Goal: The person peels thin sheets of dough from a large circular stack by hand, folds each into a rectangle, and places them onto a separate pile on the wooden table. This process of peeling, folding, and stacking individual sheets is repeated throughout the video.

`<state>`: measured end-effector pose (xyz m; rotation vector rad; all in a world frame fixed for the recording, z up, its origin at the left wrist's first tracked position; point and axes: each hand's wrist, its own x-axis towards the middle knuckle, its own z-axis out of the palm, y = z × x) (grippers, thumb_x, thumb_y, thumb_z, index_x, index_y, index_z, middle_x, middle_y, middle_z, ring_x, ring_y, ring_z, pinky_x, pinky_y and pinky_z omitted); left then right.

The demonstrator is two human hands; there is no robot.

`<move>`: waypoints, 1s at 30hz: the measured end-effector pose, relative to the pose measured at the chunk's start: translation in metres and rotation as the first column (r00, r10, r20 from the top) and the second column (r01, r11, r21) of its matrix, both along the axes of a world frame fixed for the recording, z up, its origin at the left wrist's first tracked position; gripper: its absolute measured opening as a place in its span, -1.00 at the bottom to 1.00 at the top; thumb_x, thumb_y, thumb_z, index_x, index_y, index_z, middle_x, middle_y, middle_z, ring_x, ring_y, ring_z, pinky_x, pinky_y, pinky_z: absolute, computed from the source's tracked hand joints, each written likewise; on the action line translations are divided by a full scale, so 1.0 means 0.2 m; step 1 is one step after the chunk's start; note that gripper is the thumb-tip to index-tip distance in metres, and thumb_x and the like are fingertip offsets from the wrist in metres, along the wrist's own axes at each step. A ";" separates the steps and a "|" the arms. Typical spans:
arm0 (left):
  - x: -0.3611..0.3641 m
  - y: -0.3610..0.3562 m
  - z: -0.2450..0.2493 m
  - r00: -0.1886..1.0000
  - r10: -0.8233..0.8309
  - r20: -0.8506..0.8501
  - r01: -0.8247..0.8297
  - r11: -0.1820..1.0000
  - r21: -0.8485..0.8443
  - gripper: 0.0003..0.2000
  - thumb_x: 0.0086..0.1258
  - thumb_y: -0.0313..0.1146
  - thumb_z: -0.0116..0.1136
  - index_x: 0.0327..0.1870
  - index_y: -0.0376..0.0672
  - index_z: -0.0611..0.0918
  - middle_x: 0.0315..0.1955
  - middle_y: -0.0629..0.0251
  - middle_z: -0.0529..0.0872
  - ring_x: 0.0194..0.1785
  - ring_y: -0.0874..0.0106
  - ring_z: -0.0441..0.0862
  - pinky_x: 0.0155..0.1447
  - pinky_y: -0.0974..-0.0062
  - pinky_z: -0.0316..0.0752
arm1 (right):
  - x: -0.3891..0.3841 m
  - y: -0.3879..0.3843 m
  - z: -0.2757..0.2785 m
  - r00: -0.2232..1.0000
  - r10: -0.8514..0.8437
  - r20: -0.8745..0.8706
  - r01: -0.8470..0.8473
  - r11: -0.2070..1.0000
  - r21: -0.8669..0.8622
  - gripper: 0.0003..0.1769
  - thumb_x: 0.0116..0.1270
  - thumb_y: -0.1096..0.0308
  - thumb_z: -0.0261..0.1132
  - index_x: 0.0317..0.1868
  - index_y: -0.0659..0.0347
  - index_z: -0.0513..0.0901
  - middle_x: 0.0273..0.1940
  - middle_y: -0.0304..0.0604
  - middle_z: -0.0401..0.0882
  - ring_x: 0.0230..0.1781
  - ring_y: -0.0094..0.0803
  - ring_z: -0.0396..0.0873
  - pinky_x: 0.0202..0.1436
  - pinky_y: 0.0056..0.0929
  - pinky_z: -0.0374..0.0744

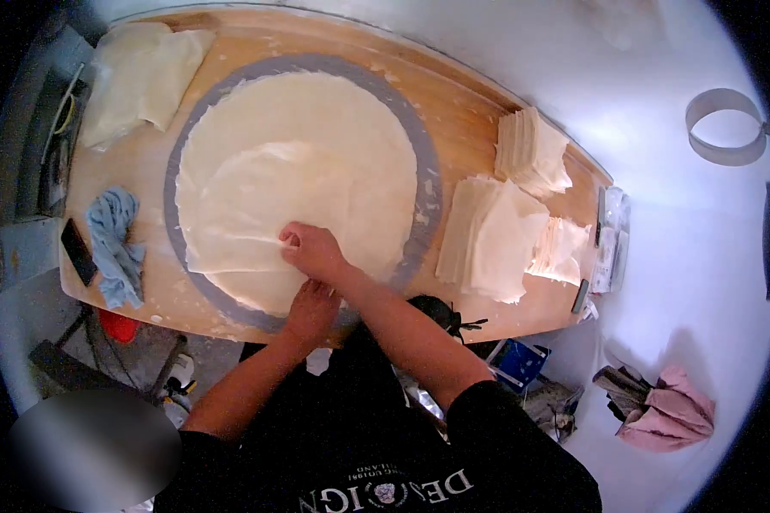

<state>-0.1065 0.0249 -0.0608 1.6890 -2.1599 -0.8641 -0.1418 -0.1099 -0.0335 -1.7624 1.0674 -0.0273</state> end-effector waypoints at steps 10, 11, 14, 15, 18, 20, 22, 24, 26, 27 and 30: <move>0.23 -0.01 0.14 0.933 0.331 0.140 -0.327 0.943 -0.056 -0.40 0.17 -0.30 0.25 0.27 -0.32 0.43 0.34 -0.02 0.33 0.44 0.03 0.20 0.50 0.14 0.06 | -0.15 -0.30 -0.08 0.976 -0.214 -0.046 0.200 0.956 -0.214 -0.71 0.20 0.27 0.29 -0.10 0.19 0.52 -0.24 0.06 0.65 -0.25 -0.02 0.63 -0.15 -0.13 0.57; 0.23 0.02 0.12 0.944 0.300 0.139 -0.297 0.954 -0.041 -0.38 0.15 -0.30 0.28 0.27 -0.31 0.42 0.35 0.00 0.33 0.44 0.03 0.20 0.50 0.14 0.07 | -0.15 -0.32 -0.10 0.976 -0.215 -0.042 0.202 0.957 -0.210 -0.71 0.20 0.27 0.29 -0.10 0.19 0.52 -0.24 0.06 0.65 -0.25 -0.02 0.63 -0.15 -0.13 0.57; 0.29 0.11 0.12 0.929 0.366 0.051 -0.365 0.931 -0.034 -0.39 0.14 -0.31 0.32 0.25 -0.28 0.43 0.31 0.00 0.37 0.41 0.03 0.25 0.46 0.11 0.14 | -0.13 -0.32 -0.06 0.976 -0.140 -0.165 0.114 0.981 -0.158 -0.70 0.19 0.31 0.27 -0.08 0.20 0.50 -0.18 0.04 0.65 -0.18 -0.01 0.63 -0.07 -0.12 0.56; 0.32 0.14 0.11 0.884 0.466 -0.037 -0.468 0.884 -0.029 -0.42 0.16 -0.31 0.32 0.23 -0.26 0.45 0.27 -0.02 0.41 0.38 0.03 0.30 0.43 0.10 0.20 | -0.11 -0.29 0.02 0.969 -0.115 -0.219 0.072 0.978 -0.198 -0.68 0.19 0.33 0.26 -0.04 0.20 0.50 -0.14 0.06 0.64 -0.14 -0.02 0.62 -0.03 -0.10 0.56; 0.48 0.26 -0.05 0.144 0.919 -0.368 -0.849 0.306 0.431 -0.65 0.31 -0.32 0.27 0.05 -0.23 0.52 -0.13 0.13 0.64 -0.11 0.28 0.63 -0.07 0.37 0.57 | -0.08 -0.10 0.04 0.980 -0.032 -0.197 -0.023 0.963 -0.268 -0.61 0.21 0.35 0.21 0.08 0.19 0.48 -0.08 0.10 0.62 -0.07 -0.02 0.61 0.03 -0.07 0.55; 0.63 0.25 -0.07 -0.212 0.912 -0.350 -0.777 0.060 0.627 -0.73 0.34 -0.30 0.26 -0.04 -0.22 0.55 -0.28 0.19 0.68 -0.31 0.37 0.66 -0.27 0.48 0.60 | -0.06 0.09 -0.02 0.993 0.091 -0.078 -0.114 0.919 -0.376 -0.52 0.25 0.38 0.13 0.21 0.20 0.43 -0.07 0.12 0.60 -0.06 -0.02 0.60 0.03 -0.05 0.55; 0.76 0.24 -0.10 -0.536 0.793 -0.288 -0.572 -0.090 0.816 -0.83 0.35 -0.30 0.26 -0.22 -0.18 0.56 -0.49 0.28 0.65 -0.54 0.46 0.57 -0.50 0.56 0.47 | -0.02 0.22 -0.08 0.988 0.154 -0.030 -0.150 0.881 -0.448 -0.48 0.27 0.40 0.09 0.27 0.22 0.40 -0.08 0.12 0.59 -0.06 -0.01 0.58 0.02 -0.06 0.55; 0.81 0.22 -0.14 -0.561 0.761 -0.325 -0.574 -0.074 0.816 -0.86 0.36 -0.34 0.24 -0.30 -0.16 0.52 -0.53 0.31 0.61 -0.57 0.48 0.53 -0.57 0.57 0.39 | 0.00 0.29 -0.10 0.963 0.191 -0.189 -0.254 0.881 -0.400 -0.46 0.24 0.42 0.10 0.27 0.19 0.41 -0.19 -0.01 0.58 -0.12 -0.12 0.58 -0.05 -0.16 0.60; 0.84 0.22 -0.19 -0.586 0.725 -0.361 -0.572 -0.055 0.818 -0.85 0.36 -0.38 0.21 -0.38 -0.14 0.49 -0.56 0.34 0.57 -0.60 0.51 0.49 -0.64 0.57 0.31 | 0.00 0.31 -0.10 0.975 0.162 -0.155 -0.217 0.860 -0.462 -0.46 0.22 0.45 0.08 0.27 0.21 0.40 -0.21 -0.03 0.56 -0.14 -0.12 0.58 -0.09 -0.20 0.61; 0.84 0.22 -0.19 -0.624 0.681 -0.382 -0.583 -0.081 0.808 -0.84 0.36 -0.40 0.22 -0.40 -0.14 0.48 -0.55 0.34 0.57 -0.58 0.52 0.49 -0.61 0.59 0.31 | 0.01 0.30 -0.08 0.963 0.179 -0.203 -0.250 0.873 -0.418 -0.43 0.22 0.44 0.08 0.30 0.20 0.37 -0.20 -0.03 0.57 -0.15 -0.12 0.58 -0.11 -0.19 0.61; 0.80 0.21 -0.17 -0.590 0.655 -0.472 -0.712 -0.147 0.686 -0.85 0.35 -0.43 0.22 -0.41 -0.16 0.49 -0.52 0.34 0.56 -0.51 0.52 0.49 -0.50 0.60 0.36 | 0.04 0.32 0.01 0.921 0.273 -0.277 -0.350 0.892 -0.284 -0.36 0.23 0.40 0.10 0.38 0.17 0.29 -0.21 -0.01 0.61 -0.19 -0.09 0.61 -0.14 -0.15 0.61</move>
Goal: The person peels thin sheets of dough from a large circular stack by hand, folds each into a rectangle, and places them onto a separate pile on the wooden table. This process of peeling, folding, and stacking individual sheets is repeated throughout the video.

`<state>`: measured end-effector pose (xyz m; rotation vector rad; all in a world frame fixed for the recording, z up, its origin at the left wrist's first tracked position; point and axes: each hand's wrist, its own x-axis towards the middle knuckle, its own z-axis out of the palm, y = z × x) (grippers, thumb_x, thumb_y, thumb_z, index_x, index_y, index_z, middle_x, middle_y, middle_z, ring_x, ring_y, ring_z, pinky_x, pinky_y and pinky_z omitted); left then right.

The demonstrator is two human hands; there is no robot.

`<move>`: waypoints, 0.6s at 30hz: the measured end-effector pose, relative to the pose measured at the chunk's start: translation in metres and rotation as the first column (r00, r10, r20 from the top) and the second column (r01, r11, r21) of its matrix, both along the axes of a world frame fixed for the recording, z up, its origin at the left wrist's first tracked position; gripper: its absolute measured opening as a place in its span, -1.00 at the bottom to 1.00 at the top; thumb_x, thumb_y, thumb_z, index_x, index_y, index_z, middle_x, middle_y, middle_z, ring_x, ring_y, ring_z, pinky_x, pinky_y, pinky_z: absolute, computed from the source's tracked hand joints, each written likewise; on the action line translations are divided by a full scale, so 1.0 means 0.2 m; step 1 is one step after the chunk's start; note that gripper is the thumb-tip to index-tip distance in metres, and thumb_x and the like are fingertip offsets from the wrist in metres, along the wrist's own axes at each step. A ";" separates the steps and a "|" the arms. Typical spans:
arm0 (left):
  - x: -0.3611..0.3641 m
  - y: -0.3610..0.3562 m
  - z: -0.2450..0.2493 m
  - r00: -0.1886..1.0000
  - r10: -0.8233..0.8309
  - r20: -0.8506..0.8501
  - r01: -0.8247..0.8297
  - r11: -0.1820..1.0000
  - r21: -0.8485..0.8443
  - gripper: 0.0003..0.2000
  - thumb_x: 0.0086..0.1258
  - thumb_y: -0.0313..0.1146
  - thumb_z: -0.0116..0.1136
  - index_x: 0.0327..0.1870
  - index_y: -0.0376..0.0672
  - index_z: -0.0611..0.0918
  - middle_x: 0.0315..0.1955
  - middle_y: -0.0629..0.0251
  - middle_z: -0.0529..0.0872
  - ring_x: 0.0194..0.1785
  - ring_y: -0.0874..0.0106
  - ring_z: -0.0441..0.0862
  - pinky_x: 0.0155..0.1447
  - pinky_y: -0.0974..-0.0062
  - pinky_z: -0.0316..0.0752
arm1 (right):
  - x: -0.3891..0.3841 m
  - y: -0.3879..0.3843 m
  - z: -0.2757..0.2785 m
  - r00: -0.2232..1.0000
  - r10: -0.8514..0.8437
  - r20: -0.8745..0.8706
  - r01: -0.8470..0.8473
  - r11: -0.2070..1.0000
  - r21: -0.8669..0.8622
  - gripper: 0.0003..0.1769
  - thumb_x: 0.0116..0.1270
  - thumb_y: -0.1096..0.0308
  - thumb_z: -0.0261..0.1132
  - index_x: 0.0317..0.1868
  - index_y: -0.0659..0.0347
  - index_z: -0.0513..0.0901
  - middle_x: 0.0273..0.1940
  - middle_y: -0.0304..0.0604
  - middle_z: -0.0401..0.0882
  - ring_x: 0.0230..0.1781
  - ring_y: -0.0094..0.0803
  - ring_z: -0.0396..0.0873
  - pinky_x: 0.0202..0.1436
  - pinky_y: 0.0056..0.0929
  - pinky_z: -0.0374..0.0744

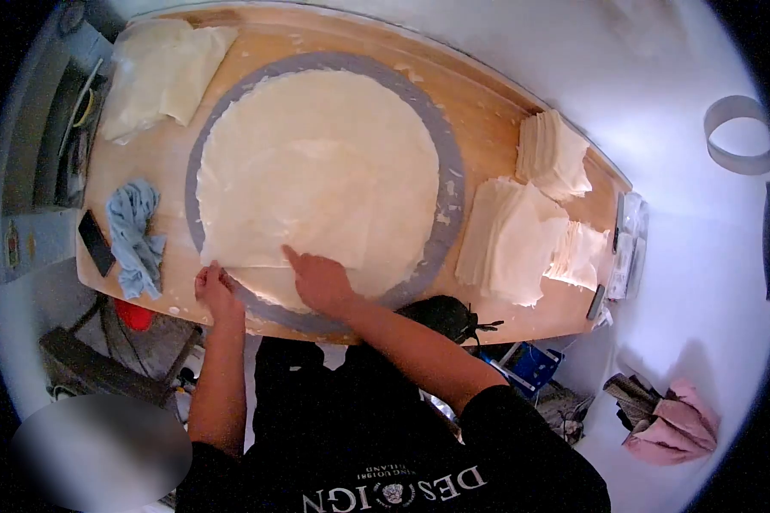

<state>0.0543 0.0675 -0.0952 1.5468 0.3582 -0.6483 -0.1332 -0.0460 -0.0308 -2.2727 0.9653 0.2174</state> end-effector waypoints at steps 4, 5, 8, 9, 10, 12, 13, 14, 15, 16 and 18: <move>-0.12 -0.09 0.27 0.724 -0.442 0.529 0.252 0.884 0.395 -0.90 0.28 -0.49 0.24 -0.29 -0.24 0.55 -0.36 0.27 0.63 -0.28 0.40 0.60 -0.17 0.50 0.51 | 0.06 0.05 0.06 0.980 0.097 -0.171 -0.037 0.946 0.323 -0.20 0.21 0.30 0.15 0.48 0.13 0.11 -0.32 0.05 0.66 -0.32 -0.01 0.64 -0.17 -0.08 0.59; -0.16 -0.13 0.35 0.718 -0.448 0.533 0.258 0.882 0.394 -0.90 0.28 -0.49 0.24 -0.29 -0.24 0.55 -0.36 0.27 0.63 -0.28 0.40 0.60 -0.17 0.50 0.51 | 0.05 0.06 0.06 0.982 0.088 -0.167 -0.030 0.946 0.321 -0.20 0.21 0.30 0.15 0.48 0.13 0.11 -0.32 0.05 0.66 -0.32 -0.01 0.64 -0.17 -0.08 0.59; -0.31 -0.26 0.48 0.193 -0.656 0.730 0.698 0.615 0.368 -0.81 0.14 -0.56 0.27 -0.23 -0.22 0.58 -0.06 0.10 0.67 0.02 0.17 0.63 0.11 0.32 0.50 | -0.04 0.12 0.04 0.998 -0.006 -0.066 0.025 0.959 0.282 -0.32 0.18 0.26 0.18 0.35 0.20 0.34 -0.39 0.05 0.67 -0.35 0.03 0.64 -0.20 -0.07 0.59; -0.36 -0.31 0.46 0.077 -0.698 0.712 0.782 0.485 0.391 -0.86 0.18 -0.51 0.23 -0.24 -0.21 0.58 -0.04 0.10 0.66 0.03 0.14 0.62 0.13 0.28 0.50 | -0.11 0.13 0.02 0.999 -0.025 -0.022 0.030 0.958 0.286 -0.45 0.18 0.26 0.19 0.22 0.20 0.47 -0.38 0.06 0.66 -0.35 0.02 0.64 -0.21 -0.07 0.59; -0.42 -0.36 0.45 -0.096 -0.722 0.685 0.771 0.382 0.510 -0.87 0.21 -0.44 0.21 -0.25 -0.21 0.58 -0.04 0.12 0.66 0.06 0.13 0.59 0.15 0.25 0.49 | -0.18 0.14 0.01 0.999 -0.044 0.019 0.036 0.956 0.290 -0.57 0.19 0.26 0.20 0.08 0.19 0.59 -0.37 0.06 0.66 -0.34 0.02 0.63 -0.22 -0.08 0.58; -0.50 -0.43 0.36 -0.335 -0.688 0.644 0.726 0.246 0.642 -0.86 0.22 -0.41 0.20 -0.24 -0.21 0.58 -0.07 0.13 0.65 0.06 0.12 0.59 0.16 0.25 0.49 | -0.34 0.13 0.00 0.996 -0.071 0.050 0.054 0.956 0.287 -0.62 0.23 0.24 0.19 0.03 0.18 0.59 -0.31 0.03 0.67 -0.31 0.01 0.64 -0.18 -0.06 0.59; -0.52 -0.44 0.31 -0.336 -0.686 0.646 0.733 0.241 0.636 -0.86 0.22 -0.41 0.20 -0.24 -0.21 0.58 -0.07 0.13 0.65 0.06 0.12 0.59 0.16 0.25 0.49 | -0.41 0.12 0.01 0.992 -0.094 0.081 0.067 0.955 0.290 -0.68 0.28 0.22 0.18 -0.01 0.17 0.59 -0.25 -0.01 0.68 -0.27 0.01 0.65 -0.15 -0.03 0.60; -0.53 -0.44 0.26 -0.403 -0.680 0.613 0.713 0.187 0.676 -0.86 0.20 -0.43 0.20 -0.24 -0.21 0.59 -0.07 0.13 0.64 0.08 0.12 0.57 0.17 0.25 0.48 | -0.45 0.11 0.02 0.992 -0.097 0.074 0.072 0.954 0.291 -0.68 0.28 0.22 0.18 -0.01 0.17 0.59 -0.25 -0.01 0.68 -0.27 0.01 0.65 -0.15 -0.03 0.60; -0.54 -0.44 0.24 -0.467 -0.670 0.577 0.687 0.136 0.714 -0.85 0.19 -0.45 0.20 -0.23 -0.21 0.60 -0.06 0.13 0.63 0.10 0.12 0.56 0.19 0.26 0.47 | -0.48 0.07 0.03 0.985 -0.169 0.032 0.155 0.953 0.261 -0.70 0.29 0.21 0.18 -0.04 0.17 0.59 -0.21 -0.03 0.68 -0.23 -0.01 0.64 -0.12 -0.05 0.59; -0.54 -0.43 0.25 -0.468 -0.669 0.577 0.689 0.133 0.713 -0.85 0.19 -0.45 0.20 -0.23 -0.21 0.60 -0.06 0.13 0.63 0.10 0.12 0.56 0.19 0.26 0.47 | -0.49 0.03 0.06 0.970 -0.244 -0.006 0.239 0.944 0.228 -0.72 0.30 0.21 0.18 -0.07 0.16 0.58 -0.17 -0.04 0.68 -0.19 -0.03 0.64 -0.09 -0.06 0.59; -0.52 -0.41 0.27 -0.442 -0.677 0.589 0.741 0.095 0.665 -0.84 0.20 -0.49 0.16 -0.19 -0.21 0.60 -0.01 0.12 0.62 0.15 0.11 0.52 0.24 0.25 0.44 | -0.45 -0.04 0.12 0.927 -0.351 0.132 0.326 0.928 0.180 -0.76 0.28 0.26 0.19 -0.10 0.16 0.59 -0.27 -0.01 0.65 -0.26 -0.02 0.63 -0.16 -0.07 0.57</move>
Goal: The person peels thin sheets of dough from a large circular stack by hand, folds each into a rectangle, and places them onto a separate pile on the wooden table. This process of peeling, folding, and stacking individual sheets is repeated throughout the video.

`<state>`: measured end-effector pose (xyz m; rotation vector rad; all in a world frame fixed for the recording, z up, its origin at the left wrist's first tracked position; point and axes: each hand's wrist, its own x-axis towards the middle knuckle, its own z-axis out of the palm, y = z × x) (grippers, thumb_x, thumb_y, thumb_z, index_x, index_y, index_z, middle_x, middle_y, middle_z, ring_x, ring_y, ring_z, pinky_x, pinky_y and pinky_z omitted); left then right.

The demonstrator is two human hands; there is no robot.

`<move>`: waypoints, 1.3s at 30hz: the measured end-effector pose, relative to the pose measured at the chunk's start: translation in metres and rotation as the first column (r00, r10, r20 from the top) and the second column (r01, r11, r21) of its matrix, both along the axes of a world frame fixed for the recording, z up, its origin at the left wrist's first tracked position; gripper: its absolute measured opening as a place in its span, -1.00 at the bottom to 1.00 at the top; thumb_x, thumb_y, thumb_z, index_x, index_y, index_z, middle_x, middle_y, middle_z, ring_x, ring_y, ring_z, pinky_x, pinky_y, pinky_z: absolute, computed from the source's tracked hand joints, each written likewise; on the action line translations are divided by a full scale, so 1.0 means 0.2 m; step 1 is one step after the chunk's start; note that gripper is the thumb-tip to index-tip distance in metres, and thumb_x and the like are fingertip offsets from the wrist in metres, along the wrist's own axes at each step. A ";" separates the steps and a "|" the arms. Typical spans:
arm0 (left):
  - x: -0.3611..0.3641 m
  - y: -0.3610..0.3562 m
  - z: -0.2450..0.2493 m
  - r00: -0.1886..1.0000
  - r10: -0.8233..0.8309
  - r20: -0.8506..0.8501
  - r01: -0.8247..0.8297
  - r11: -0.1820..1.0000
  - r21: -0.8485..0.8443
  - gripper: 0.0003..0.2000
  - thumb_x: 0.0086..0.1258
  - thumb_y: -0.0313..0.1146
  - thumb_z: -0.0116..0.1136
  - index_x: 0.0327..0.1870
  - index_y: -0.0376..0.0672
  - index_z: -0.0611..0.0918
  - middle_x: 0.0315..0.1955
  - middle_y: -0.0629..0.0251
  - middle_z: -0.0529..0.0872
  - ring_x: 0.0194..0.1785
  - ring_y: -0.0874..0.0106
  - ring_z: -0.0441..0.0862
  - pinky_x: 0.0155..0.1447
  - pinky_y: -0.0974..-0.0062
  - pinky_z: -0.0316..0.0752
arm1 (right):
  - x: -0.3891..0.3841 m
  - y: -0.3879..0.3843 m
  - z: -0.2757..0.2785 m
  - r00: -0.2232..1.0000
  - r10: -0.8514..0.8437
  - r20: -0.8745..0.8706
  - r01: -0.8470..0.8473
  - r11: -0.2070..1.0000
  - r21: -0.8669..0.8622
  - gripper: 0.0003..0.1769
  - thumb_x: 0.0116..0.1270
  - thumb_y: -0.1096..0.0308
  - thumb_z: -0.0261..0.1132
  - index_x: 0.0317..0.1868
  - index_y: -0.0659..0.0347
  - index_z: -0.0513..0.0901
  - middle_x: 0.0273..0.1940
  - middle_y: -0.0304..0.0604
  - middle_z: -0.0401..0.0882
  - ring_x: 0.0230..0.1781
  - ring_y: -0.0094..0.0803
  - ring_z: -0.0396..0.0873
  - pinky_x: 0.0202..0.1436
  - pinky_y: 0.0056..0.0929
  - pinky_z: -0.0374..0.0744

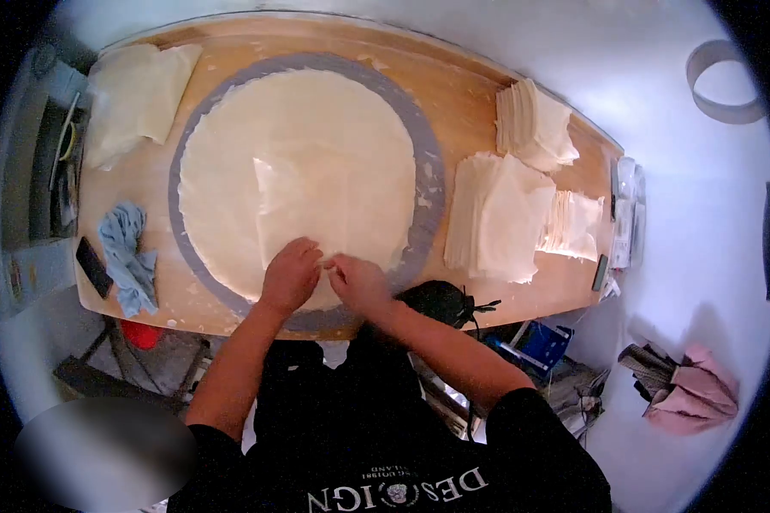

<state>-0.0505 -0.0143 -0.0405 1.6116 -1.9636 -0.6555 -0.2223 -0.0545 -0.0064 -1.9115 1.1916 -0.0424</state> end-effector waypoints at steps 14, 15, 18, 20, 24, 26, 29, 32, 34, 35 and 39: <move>0.39 -0.49 -0.11 0.772 0.511 -0.378 -0.410 0.855 0.319 -0.82 0.30 -0.52 0.15 -0.10 -0.25 0.62 -0.21 0.29 0.69 -0.16 0.44 0.63 -0.04 0.50 0.53 | 0.15 -0.10 -0.22 0.994 -0.104 -0.029 0.104 0.995 -0.002 -0.79 0.26 0.40 0.07 -0.09 0.19 0.47 -0.34 0.13 0.64 -0.27 0.09 0.63 -0.18 0.04 0.55; 0.41 -0.47 -0.09 0.681 0.553 -0.479 -0.450 0.833 0.322 -0.84 0.32 -0.48 0.17 -0.11 -0.26 0.62 -0.25 0.32 0.69 -0.19 0.50 0.61 -0.06 0.53 0.53 | 0.13 -0.11 -0.20 0.997 -0.079 -0.008 0.079 0.997 0.022 -0.76 0.25 0.38 0.11 -0.07 0.18 0.46 -0.34 0.11 0.64 -0.27 0.08 0.63 -0.18 0.03 0.55; 0.42 -0.35 -0.01 0.442 0.623 -0.645 -0.499 0.768 0.401 -0.83 0.34 -0.39 0.23 -0.12 -0.25 0.63 -0.27 0.35 0.69 -0.22 0.56 0.60 -0.10 0.57 0.52 | 0.08 -0.12 -0.18 0.977 -0.213 -0.010 0.211 0.974 -0.084 -0.70 0.20 0.31 0.24 -0.07 0.17 0.47 -0.30 0.03 0.62 -0.26 0.01 0.62 -0.18 -0.04 0.55; 0.44 -0.21 -0.05 0.584 0.722 -0.371 -0.648 0.690 0.322 -0.83 0.33 -0.41 0.23 -0.12 -0.25 0.64 -0.28 0.35 0.69 -0.22 0.55 0.60 -0.10 0.58 0.52 | 0.08 -0.12 -0.16 0.931 -0.365 -0.013 0.354 0.910 -0.213 -0.66 0.17 0.27 0.33 -0.08 0.16 0.47 -0.25 -0.03 0.62 -0.25 -0.05 0.62 -0.18 -0.09 0.55; 0.36 0.01 -0.03 0.593 0.746 -0.304 -0.652 0.666 0.361 -0.84 0.33 -0.43 0.21 -0.12 -0.24 0.64 -0.29 0.34 0.69 -0.23 0.54 0.60 -0.11 0.58 0.51 | 0.16 -0.18 -0.13 0.820 -0.546 -0.168 0.541 0.837 -0.082 -0.59 0.08 0.22 0.42 -0.15 0.25 0.50 -0.23 0.01 0.61 -0.22 -0.02 0.61 -0.10 -0.10 0.55; 0.33 0.09 -0.08 0.482 0.767 -0.423 -0.627 0.640 0.445 -0.85 0.34 -0.44 0.18 -0.13 -0.25 0.63 -0.30 0.33 0.68 -0.23 0.53 0.59 -0.12 0.56 0.51 | 0.17 -0.17 -0.16 0.802 -0.559 -0.211 0.577 0.817 0.028 -0.58 0.07 0.21 0.43 -0.17 0.27 0.50 -0.25 0.02 0.61 -0.21 -0.01 0.61 -0.09 -0.11 0.55; 0.34 0.18 -0.12 0.456 0.795 -0.400 -0.630 0.606 0.486 -0.83 0.35 -0.40 0.21 -0.12 -0.25 0.62 -0.29 0.33 0.67 -0.23 0.53 0.58 -0.12 0.56 0.52 | 0.17 -0.17 -0.22 0.877 -0.431 -0.213 0.433 0.900 -0.035 -0.55 0.03 0.22 0.46 -0.18 0.28 0.47 -0.32 0.10 0.59 -0.23 0.07 0.61 -0.15 -0.02 0.55; 0.32 0.24 -0.14 0.354 0.819 -0.451 -0.598 0.569 0.564 -0.79 0.37 -0.34 0.24 -0.07 -0.23 0.60 -0.27 0.33 0.67 -0.21 0.51 0.60 -0.11 0.54 0.54 | 0.16 -0.19 -0.17 0.917 -0.397 -0.031 0.398 0.917 0.010 -0.54 0.02 0.32 0.46 -0.11 0.32 0.49 -0.27 0.09 0.62 -0.21 -0.04 0.64 -0.16 -0.14 0.57; 0.29 0.25 -0.11 0.262 0.827 -0.498 -0.562 0.550 0.618 -0.78 0.38 -0.34 0.22 -0.05 -0.24 0.59 -0.25 0.31 0.67 -0.19 0.49 0.61 -0.09 0.52 0.54 | 0.17 -0.23 -0.01 0.746 -0.657 0.111 0.480 0.645 0.594 -0.57 0.11 0.47 0.37 0.01 0.32 0.49 -0.27 -0.08 0.63 -0.24 -0.27 0.64 -0.26 -0.31 0.60; 0.26 0.24 -0.09 0.019 0.861 -0.508 -0.505 0.446 0.739 -0.74 0.38 -0.28 0.20 -0.02 -0.22 0.57 -0.24 0.30 0.67 -0.17 0.48 0.61 -0.06 0.48 0.54 | 0.17 -0.22 0.05 0.741 -0.661 0.116 0.483 0.646 0.592 -0.57 0.11 0.47 0.37 0.01 0.32 0.49 -0.27 -0.08 0.63 -0.24 -0.27 0.64 -0.26 -0.31 0.60; 0.08 0.17 0.16 -0.468 0.803 -0.369 0.199 0.502 0.841 -0.62 0.44 -0.07 0.07 0.10 -0.14 0.48 -0.15 0.29 0.66 -0.08 0.42 0.62 0.01 0.39 0.52 | 0.08 -0.20 0.27 0.548 -0.776 0.313 0.283 0.524 0.803 -0.44 0.13 0.56 0.33 0.18 0.32 0.41 -0.08 -0.08 0.62 -0.14 -0.35 0.63 -0.18 -0.40 0.63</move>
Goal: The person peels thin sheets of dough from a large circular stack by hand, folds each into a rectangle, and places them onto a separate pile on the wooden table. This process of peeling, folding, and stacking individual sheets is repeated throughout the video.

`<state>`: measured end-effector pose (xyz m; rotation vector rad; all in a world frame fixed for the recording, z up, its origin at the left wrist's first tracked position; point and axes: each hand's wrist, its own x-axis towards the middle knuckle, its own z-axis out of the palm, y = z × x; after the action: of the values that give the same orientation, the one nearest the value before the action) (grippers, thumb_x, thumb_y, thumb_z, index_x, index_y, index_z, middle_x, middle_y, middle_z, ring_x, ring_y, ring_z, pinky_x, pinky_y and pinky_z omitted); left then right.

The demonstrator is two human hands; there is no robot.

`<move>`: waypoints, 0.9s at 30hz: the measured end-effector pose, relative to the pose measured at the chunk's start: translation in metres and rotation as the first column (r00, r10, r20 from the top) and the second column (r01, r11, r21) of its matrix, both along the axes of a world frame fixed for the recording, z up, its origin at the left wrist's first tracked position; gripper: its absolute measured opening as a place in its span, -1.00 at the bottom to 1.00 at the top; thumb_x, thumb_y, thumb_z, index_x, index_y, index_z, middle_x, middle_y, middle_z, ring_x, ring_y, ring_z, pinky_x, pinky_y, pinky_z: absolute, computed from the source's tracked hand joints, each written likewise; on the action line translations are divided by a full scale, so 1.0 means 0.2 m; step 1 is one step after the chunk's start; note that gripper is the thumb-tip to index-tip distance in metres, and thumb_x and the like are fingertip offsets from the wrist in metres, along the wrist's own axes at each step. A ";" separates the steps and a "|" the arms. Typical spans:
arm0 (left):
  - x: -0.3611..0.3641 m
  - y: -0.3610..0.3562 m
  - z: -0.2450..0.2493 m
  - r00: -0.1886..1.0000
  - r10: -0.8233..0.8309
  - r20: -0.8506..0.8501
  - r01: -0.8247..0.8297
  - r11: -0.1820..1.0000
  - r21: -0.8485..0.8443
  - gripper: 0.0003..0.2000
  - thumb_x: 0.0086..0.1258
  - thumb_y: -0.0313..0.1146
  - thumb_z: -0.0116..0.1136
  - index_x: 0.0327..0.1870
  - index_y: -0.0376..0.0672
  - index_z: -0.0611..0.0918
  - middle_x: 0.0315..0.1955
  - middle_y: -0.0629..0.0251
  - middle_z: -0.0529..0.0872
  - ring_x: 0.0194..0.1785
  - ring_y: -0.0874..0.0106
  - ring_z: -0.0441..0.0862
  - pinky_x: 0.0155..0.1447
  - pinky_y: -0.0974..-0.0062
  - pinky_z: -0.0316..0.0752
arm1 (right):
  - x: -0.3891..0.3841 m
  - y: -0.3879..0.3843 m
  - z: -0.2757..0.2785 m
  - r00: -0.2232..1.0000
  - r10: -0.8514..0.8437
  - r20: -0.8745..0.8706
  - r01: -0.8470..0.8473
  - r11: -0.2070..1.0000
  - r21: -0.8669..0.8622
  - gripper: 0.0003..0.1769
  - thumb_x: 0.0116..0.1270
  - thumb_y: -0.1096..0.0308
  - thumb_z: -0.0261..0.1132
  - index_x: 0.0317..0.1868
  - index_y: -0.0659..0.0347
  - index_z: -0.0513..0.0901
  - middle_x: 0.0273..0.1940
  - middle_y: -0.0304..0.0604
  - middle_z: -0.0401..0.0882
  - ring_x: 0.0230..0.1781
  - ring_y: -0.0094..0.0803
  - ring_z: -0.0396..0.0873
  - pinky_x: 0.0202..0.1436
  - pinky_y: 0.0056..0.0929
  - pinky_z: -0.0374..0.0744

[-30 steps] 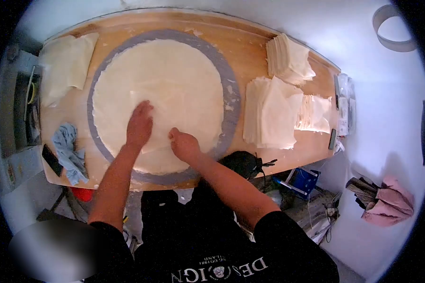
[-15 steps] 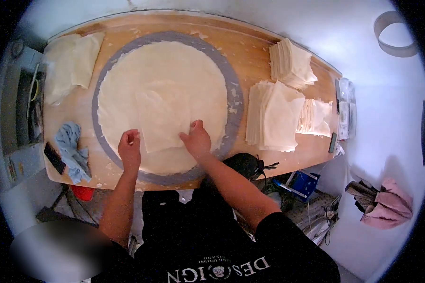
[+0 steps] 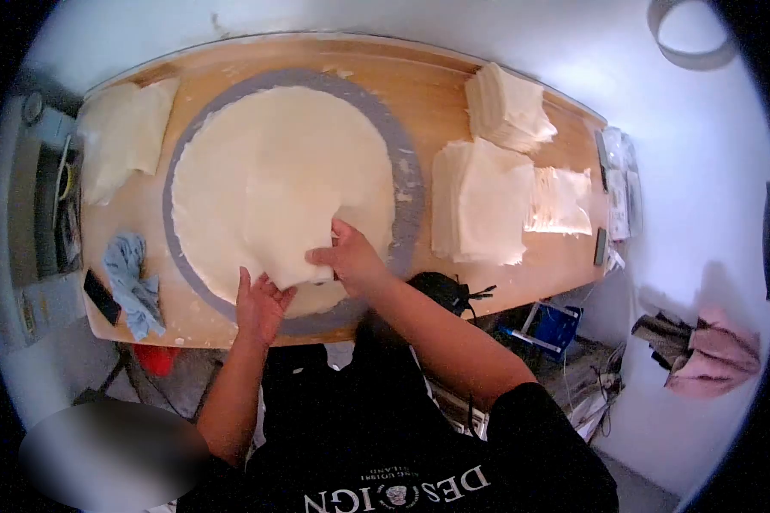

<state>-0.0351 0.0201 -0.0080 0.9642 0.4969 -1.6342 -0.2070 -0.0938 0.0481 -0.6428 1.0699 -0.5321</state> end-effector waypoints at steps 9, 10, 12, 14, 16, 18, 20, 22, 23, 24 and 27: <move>-0.38 -0.02 0.52 0.831 -0.447 0.332 0.522 0.832 -0.188 -0.47 0.36 -0.30 0.13 0.33 -0.19 0.33 0.05 0.28 0.61 -0.03 0.45 0.62 -0.17 0.50 0.58 | -0.72 0.15 0.43 0.989 -0.090 0.121 0.096 0.995 -0.040 -0.29 0.07 0.57 0.35 0.28 0.38 0.33 0.09 -0.06 0.55 0.04 -0.32 0.58 0.13 -0.34 0.57; -0.45 -0.08 0.61 0.798 -0.479 0.366 0.567 0.802 -0.186 -0.47 0.34 -0.35 0.15 0.33 -0.20 0.33 0.04 0.27 0.61 -0.05 0.45 0.63 -0.22 0.53 0.58 | -0.81 0.13 0.45 0.973 -0.128 0.189 0.132 0.991 -0.006 -0.25 0.06 0.56 0.36 0.31 0.37 0.31 0.11 -0.06 0.54 0.06 -0.32 0.58 0.16 -0.34 0.56; -0.58 -0.23 0.75 0.768 -0.473 0.433 0.601 0.766 -0.228 -0.47 0.34 -0.38 0.16 0.32 -0.21 0.32 0.03 0.25 0.61 -0.08 0.45 0.64 -0.24 0.54 0.59 | -0.98 0.07 0.59 0.973 -0.162 0.166 0.176 0.982 -0.069 -0.25 0.06 0.57 0.36 0.31 0.38 0.31 0.11 -0.06 0.54 0.06 -0.33 0.58 0.18 -0.35 0.56; -0.74 -0.38 0.86 0.720 -0.440 0.536 0.646 0.708 -0.287 -0.48 0.33 -0.42 0.18 0.31 -0.22 0.32 0.01 0.21 0.62 -0.10 0.45 0.65 -0.25 0.53 0.60 | -1.15 -0.01 0.69 0.962 -0.229 0.147 0.254 0.950 -0.181 -0.27 0.06 0.58 0.35 0.30 0.37 0.33 0.12 -0.06 0.55 0.05 -0.35 0.59 0.19 -0.36 0.56; -0.89 -0.53 0.92 0.694 -0.419 0.586 0.673 0.667 -0.321 -0.48 0.34 -0.42 0.19 0.30 -0.22 0.32 0.01 0.20 0.63 -0.09 0.44 0.65 -0.23 0.51 0.61 | -1.31 -0.09 0.75 0.948 -0.275 0.159 0.308 0.918 -0.251 -0.29 0.07 0.58 0.34 0.29 0.37 0.35 0.12 -0.06 0.55 0.04 -0.35 0.60 0.18 -0.36 0.57; -1.03 -0.63 0.95 0.622 -0.350 0.701 0.743 0.546 -0.387 -0.49 0.34 -0.42 0.20 0.29 -0.23 0.32 -0.01 0.16 0.65 -0.07 0.41 0.65 -0.20 0.48 0.64 | -1.45 -0.13 0.80 0.939 -0.327 0.104 0.340 0.847 -0.409 -0.33 0.06 0.61 0.34 0.25 0.40 0.39 0.06 -0.05 0.60 0.00 -0.31 0.60 0.12 -0.36 0.59; -1.16 -0.70 0.82 0.597 -0.366 0.713 0.763 0.534 -0.364 -0.49 0.33 -0.43 0.21 0.28 -0.24 0.32 -0.02 0.14 0.65 -0.07 0.40 0.65 -0.19 0.45 0.65 | -1.59 -0.16 0.69 0.939 -0.343 0.030 0.320 0.836 -0.446 -0.34 0.07 0.62 0.32 0.26 0.38 0.40 0.06 -0.05 0.60 -0.01 -0.33 0.60 0.10 -0.37 0.59; -1.29 -0.73 0.62 0.534 -0.417 0.735 0.790 0.556 -0.259 -0.49 0.32 -0.46 0.21 0.27 -0.26 0.33 -0.06 0.11 0.66 -0.11 0.37 0.66 -0.19 0.41 0.67 | -1.69 -0.16 0.49 0.920 -0.367 -0.139 0.248 0.818 -0.519 -0.42 0.13 0.61 0.31 0.22 0.36 0.45 0.01 -0.11 0.62 -0.05 -0.43 0.59 0.06 -0.48 0.55; -1.34 -0.73 0.47 0.474 -0.453 0.755 0.824 0.529 -0.200 -0.51 0.32 -0.47 0.21 0.25 -0.27 0.35 -0.09 0.12 0.66 -0.14 0.37 0.66 -0.22 0.42 0.67 | -1.78 -0.16 0.28 0.901 -0.333 -0.278 0.153 0.844 -0.514 -0.45 0.13 0.60 0.32 0.19 0.36 0.47 -0.02 -0.11 0.63 -0.07 -0.44 0.59 0.04 -0.49 0.54; -1.37 -0.72 0.32 0.410 -0.486 0.772 0.854 0.501 -0.139 -0.53 0.31 -0.49 0.21 0.23 -0.27 0.37 -0.12 0.12 0.66 -0.17 0.38 0.65 -0.24 0.43 0.67 | -1.85 -0.16 0.10 0.863 -0.295 -0.410 0.061 0.867 -0.495 -0.48 0.13 0.60 0.33 0.16 0.37 0.50 -0.05 -0.11 0.64 -0.08 -0.45 0.59 0.03 -0.50 0.54; -1.43 -0.66 0.13 0.387 -0.552 0.739 0.852 0.520 -0.057 -0.59 0.29 -0.54 0.21 0.16 -0.29 0.42 -0.20 0.16 0.64 -0.22 0.39 0.63 -0.29 0.44 0.66 | -1.83 -0.08 -0.05 0.759 -0.321 -0.566 0.145 0.932 -0.333 -0.53 0.11 0.55 0.38 0.09 0.35 0.56 -0.14 -0.06 0.68 -0.23 -0.31 0.65 -0.04 -0.38 0.61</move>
<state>-0.3209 -0.1112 0.0175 1.4095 -0.9303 -1.8709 -0.5733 -0.1095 0.0381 -0.9688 1.7357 -0.7217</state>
